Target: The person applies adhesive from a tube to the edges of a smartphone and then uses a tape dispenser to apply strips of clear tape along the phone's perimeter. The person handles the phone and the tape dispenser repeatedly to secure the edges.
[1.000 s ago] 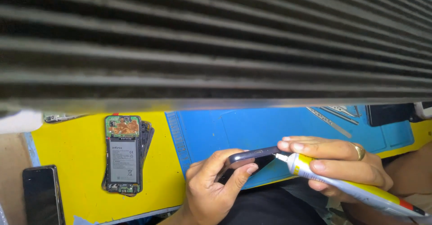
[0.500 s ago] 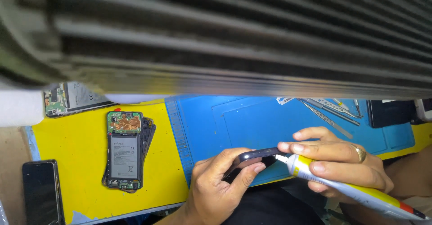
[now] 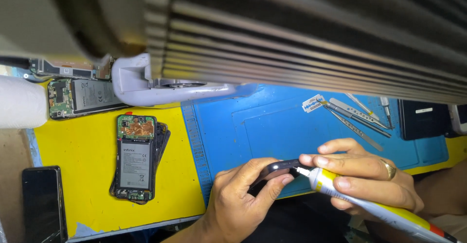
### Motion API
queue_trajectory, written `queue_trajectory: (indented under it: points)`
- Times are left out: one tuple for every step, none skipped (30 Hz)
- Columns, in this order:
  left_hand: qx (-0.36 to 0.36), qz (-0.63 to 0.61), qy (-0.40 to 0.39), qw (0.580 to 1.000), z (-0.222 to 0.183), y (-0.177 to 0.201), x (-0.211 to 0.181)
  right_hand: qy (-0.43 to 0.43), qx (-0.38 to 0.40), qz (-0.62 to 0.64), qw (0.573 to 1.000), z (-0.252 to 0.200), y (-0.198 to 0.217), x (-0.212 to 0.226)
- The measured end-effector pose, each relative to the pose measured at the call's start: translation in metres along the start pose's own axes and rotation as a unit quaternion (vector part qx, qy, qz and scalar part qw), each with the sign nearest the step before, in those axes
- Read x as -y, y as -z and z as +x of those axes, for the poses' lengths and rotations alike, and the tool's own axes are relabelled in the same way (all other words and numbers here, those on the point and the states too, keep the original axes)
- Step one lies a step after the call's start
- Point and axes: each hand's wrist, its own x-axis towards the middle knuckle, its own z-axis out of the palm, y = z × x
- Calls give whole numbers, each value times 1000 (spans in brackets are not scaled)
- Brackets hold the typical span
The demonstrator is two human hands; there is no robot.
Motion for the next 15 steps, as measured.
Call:
queue_trajectory:
  points:
    - [6, -1, 4, 1000, 0, 1, 0, 2, 1, -2, 1000, 0, 0, -1]
    - [5, -1, 5, 1000, 1, 1, 0, 1, 2, -1, 1000, 1, -2, 0]
    - [8, -4, 0, 1000, 1, 1, 0, -2, -8, -2, 1000, 1, -3, 0]
    - [10, -6, -5, 1000, 2, 2, 0, -5, -18, -2, 1000, 2, -4, 1]
    - [10, -7, -4, 1000, 2, 2, 1, -5, -16, -1, 1000, 1, -4, -1]
    - [9, -4, -6, 1000, 1, 2, 2, -2, -6, 3, 1000, 0, -3, -2]
    - [8, -2, -7, 1000, 1, 1, 3, 1, 4, 7, 1000, 0, -2, -3]
    - [8, -3, -7, 1000, 1, 1, 3, 0, 5, 7, 1000, 1, -2, -2]
    - [14, -4, -4, 1000, 1, 0, 4, 1, 11, 7, 1000, 2, -2, -2]
    - [20, -6, -2, 1000, 1, 0, 4, 2, 16, 7, 1000, 3, -2, -2]
    - [19, -7, -2, 1000, 1, -1, 5, 2, 17, 7, 1000, 3, -2, -2]
    - [21, -3, -3, 1000, 1, -1, 6, -3, 17, 12, 1000, 3, -3, -1]
    - [22, 0, -5, 1000, 1, -1, 7, -7, 16, 16, 1000, 3, -3, -1]
    - [22, -1, -4, 1000, 1, -1, 6, -7, 18, 16, 1000, 3, -3, -2]
    - [20, -1, -8, 1000, 2, -1, 6, -3, 21, 17, 1000, 2, -2, -3]
